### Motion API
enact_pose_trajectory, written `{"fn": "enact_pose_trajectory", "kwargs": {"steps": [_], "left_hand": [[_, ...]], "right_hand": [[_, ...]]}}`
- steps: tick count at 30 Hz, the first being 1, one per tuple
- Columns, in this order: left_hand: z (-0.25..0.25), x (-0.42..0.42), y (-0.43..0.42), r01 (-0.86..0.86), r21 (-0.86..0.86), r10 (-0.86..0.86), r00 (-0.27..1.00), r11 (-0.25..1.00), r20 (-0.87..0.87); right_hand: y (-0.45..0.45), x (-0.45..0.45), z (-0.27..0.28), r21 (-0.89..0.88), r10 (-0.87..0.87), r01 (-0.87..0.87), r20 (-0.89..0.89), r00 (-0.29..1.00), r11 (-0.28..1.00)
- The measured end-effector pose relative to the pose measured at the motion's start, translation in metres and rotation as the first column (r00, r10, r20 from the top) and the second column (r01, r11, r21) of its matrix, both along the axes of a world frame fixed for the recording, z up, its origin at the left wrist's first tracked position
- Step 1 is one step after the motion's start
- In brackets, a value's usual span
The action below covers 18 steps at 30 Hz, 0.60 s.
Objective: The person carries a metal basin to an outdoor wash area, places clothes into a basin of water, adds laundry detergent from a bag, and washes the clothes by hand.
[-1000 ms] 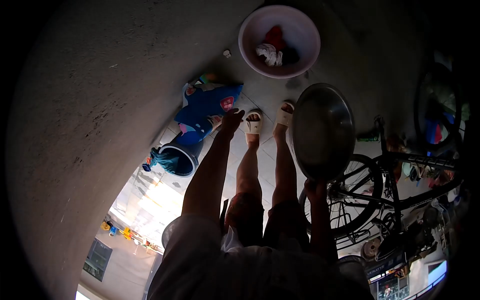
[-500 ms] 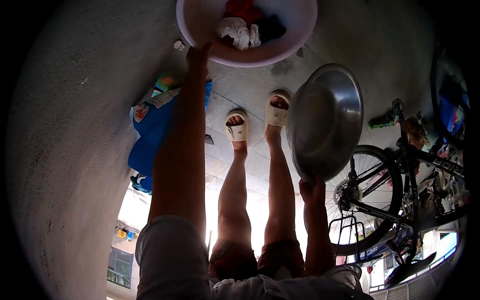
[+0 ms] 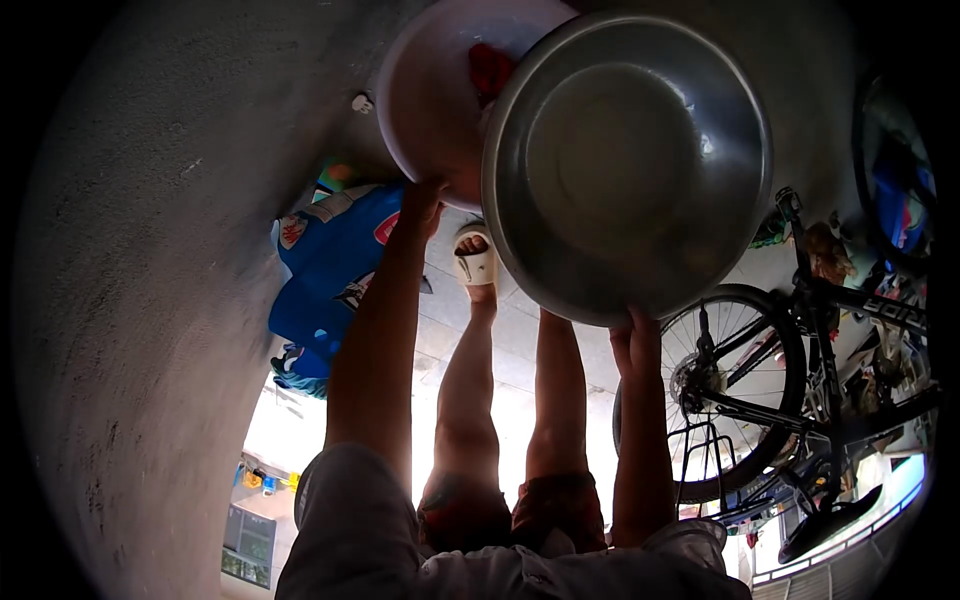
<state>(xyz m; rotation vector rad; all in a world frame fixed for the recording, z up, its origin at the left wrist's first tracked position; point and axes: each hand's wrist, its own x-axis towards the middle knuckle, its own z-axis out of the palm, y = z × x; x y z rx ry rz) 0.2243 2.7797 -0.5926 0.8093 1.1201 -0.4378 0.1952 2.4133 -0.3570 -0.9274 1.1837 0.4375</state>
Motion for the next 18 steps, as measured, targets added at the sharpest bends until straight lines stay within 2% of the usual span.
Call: {"fn": "enact_pose_trajectory", "kwargs": {"steps": [1,2,3,5,6,7,10,11,12,13,14,16,17,18], "left_hand": [[0.009,-0.014,-0.005,-0.029,-0.046,0.029,1.000,0.999,-0.002],[0.045,-0.012,-0.021,-0.061,-0.006,0.061,0.997,0.998,0.054],[0.071,-0.018,-0.027,-0.043,-0.047,0.047,0.994,0.998,0.099],[0.080,-0.057,-0.038,-0.073,-0.098,0.086,0.987,0.992,0.132],[0.095,-0.072,-0.039,-0.101,-0.155,0.116,0.989,0.983,0.095],[0.106,-0.087,-0.041,-0.105,-0.141,0.115,0.991,0.984,0.063],[0.136,-0.125,-0.048,-0.083,-0.134,0.088,0.995,0.988,0.034],[0.154,-0.128,-0.048,-0.065,-0.154,0.067,0.998,0.986,0.009],[0.170,-0.131,-0.052,-0.078,-0.107,0.086,0.993,0.991,0.075],[0.175,-0.141,-0.050,-0.053,-0.132,0.063,0.996,0.990,0.068],[0.179,-0.154,-0.046,-0.033,-0.152,0.042,0.998,0.988,0.053],[0.200,-0.163,-0.049,-0.001,-0.127,0.006,0.999,0.992,0.038],[0.206,-0.163,-0.051,-0.003,-0.121,0.009,0.999,0.993,0.054],[0.215,-0.163,-0.054,-0.004,-0.119,0.012,0.998,0.993,0.066]], "right_hand": [[0.004,0.004,0.001,-0.018,0.042,-0.042,0.009,0.999,0.999],[0.010,0.009,0.002,-0.057,0.096,-0.095,0.013,0.995,0.994],[0.017,0.013,0.006,-0.097,0.149,-0.147,0.011,0.989,0.984],[0.026,0.014,0.015,-0.167,0.228,-0.222,0.016,0.974,0.961],[0.030,0.013,0.018,-0.198,0.255,-0.245,0.027,0.967,0.949],[0.033,0.010,0.020,-0.226,0.283,-0.268,0.038,0.958,0.937],[0.008,-0.021,0.024,-0.264,0.560,-0.560,-0.083,0.824,0.785],[0.013,-0.021,0.039,-0.297,0.604,-0.598,-0.081,0.793,0.745],[0.009,-0.030,0.050,-0.214,0.524,-0.521,-0.044,0.850,0.827],[0.004,-0.039,0.062,-0.127,0.435,-0.434,-0.022,0.900,0.892],[0.002,-0.050,0.071,0.032,0.196,-0.199,0.076,0.978,0.980],[-0.017,-0.081,0.079,0.119,0.031,-0.046,0.124,0.992,0.992],[-0.016,-0.092,0.083,0.134,-0.003,-0.011,0.103,0.995,0.991],[-0.020,-0.109,0.077,0.227,0.000,-0.026,0.113,0.994,0.974]]}}
